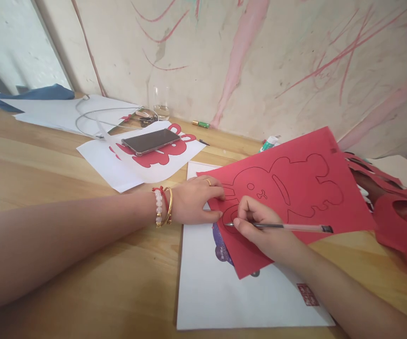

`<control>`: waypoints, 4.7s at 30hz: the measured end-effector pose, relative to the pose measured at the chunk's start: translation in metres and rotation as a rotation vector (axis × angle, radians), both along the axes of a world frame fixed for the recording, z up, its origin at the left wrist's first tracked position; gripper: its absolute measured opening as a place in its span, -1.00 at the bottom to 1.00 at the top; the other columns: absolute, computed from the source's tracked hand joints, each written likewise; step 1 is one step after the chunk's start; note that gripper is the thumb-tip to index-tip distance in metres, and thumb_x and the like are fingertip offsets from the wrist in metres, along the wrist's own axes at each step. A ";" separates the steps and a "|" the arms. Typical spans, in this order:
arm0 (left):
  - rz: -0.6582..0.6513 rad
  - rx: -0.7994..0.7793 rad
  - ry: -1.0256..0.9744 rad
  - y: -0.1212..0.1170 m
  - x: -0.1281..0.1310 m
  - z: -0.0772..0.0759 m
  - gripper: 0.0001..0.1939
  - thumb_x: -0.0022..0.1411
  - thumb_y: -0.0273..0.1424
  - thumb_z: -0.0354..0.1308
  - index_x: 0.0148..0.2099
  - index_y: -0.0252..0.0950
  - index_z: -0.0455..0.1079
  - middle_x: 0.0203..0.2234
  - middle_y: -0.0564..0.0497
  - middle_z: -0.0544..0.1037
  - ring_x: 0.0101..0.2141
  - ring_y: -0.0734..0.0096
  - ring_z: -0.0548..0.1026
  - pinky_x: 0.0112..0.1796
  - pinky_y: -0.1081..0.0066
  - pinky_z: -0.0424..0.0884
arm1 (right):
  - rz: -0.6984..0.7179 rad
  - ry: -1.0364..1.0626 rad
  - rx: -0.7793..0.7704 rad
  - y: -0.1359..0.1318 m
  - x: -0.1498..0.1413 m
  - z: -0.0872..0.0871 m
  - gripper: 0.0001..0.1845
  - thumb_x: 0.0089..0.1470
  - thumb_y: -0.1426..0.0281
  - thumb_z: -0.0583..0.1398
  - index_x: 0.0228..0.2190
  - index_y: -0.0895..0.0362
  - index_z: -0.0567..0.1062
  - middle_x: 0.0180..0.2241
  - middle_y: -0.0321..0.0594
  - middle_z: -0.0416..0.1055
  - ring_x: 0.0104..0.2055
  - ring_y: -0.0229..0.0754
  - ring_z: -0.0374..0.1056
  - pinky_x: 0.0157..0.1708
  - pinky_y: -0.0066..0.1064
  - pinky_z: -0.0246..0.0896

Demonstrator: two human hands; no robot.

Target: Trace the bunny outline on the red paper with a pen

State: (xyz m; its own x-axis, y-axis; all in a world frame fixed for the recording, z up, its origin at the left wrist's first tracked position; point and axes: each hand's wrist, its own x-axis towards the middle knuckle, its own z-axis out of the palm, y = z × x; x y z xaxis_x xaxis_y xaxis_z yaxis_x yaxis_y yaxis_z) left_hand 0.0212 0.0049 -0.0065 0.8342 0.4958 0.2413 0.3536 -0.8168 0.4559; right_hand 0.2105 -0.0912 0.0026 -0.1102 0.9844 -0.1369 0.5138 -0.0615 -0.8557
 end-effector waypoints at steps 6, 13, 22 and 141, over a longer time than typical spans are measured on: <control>-0.003 -0.006 0.000 0.000 0.000 -0.001 -0.77 0.13 -0.34 0.17 -0.13 -0.27 0.40 -0.04 -0.10 0.45 0.00 0.16 0.40 -0.01 0.20 0.35 | 0.015 -0.002 -0.013 -0.001 -0.002 0.004 -0.77 0.04 0.41 0.14 -0.53 0.07 0.15 -0.63 -0.45 0.09 -0.58 -0.34 -0.03 -0.61 -0.50 -0.12; -0.009 -0.004 -0.011 -0.001 0.000 -0.001 -0.79 0.13 -0.35 0.16 -0.16 -0.27 0.40 -0.05 -0.10 0.46 0.00 0.17 0.40 -0.02 0.21 0.35 | 0.020 -0.026 0.013 -0.002 -0.003 0.006 -0.77 0.02 0.43 0.13 -0.54 0.07 0.14 -0.63 -0.46 0.09 -0.59 -0.35 -0.04 -0.60 -0.50 -0.16; -0.021 -0.017 0.058 -0.001 -0.003 0.004 -0.71 0.16 -0.26 0.19 -0.09 -0.27 0.39 0.02 -0.11 0.40 0.02 0.14 0.38 0.01 0.18 0.31 | -0.055 0.075 0.055 0.002 0.003 0.008 -0.77 0.02 0.41 0.13 -0.56 0.06 0.14 -0.67 -0.48 0.03 -0.61 -0.36 -0.08 -0.60 -0.49 -0.15; -0.134 -0.044 0.240 0.007 -0.007 0.011 -0.17 0.02 0.11 0.15 0.24 -0.21 0.19 0.30 -0.12 0.09 0.29 -0.04 -0.02 0.20 -0.16 -0.37 | 0.049 -0.076 0.091 0.013 -0.004 0.002 -0.76 0.06 0.41 0.14 -0.53 0.06 0.15 -0.62 -0.46 0.08 -0.59 -0.34 -0.03 -0.60 -0.48 -0.13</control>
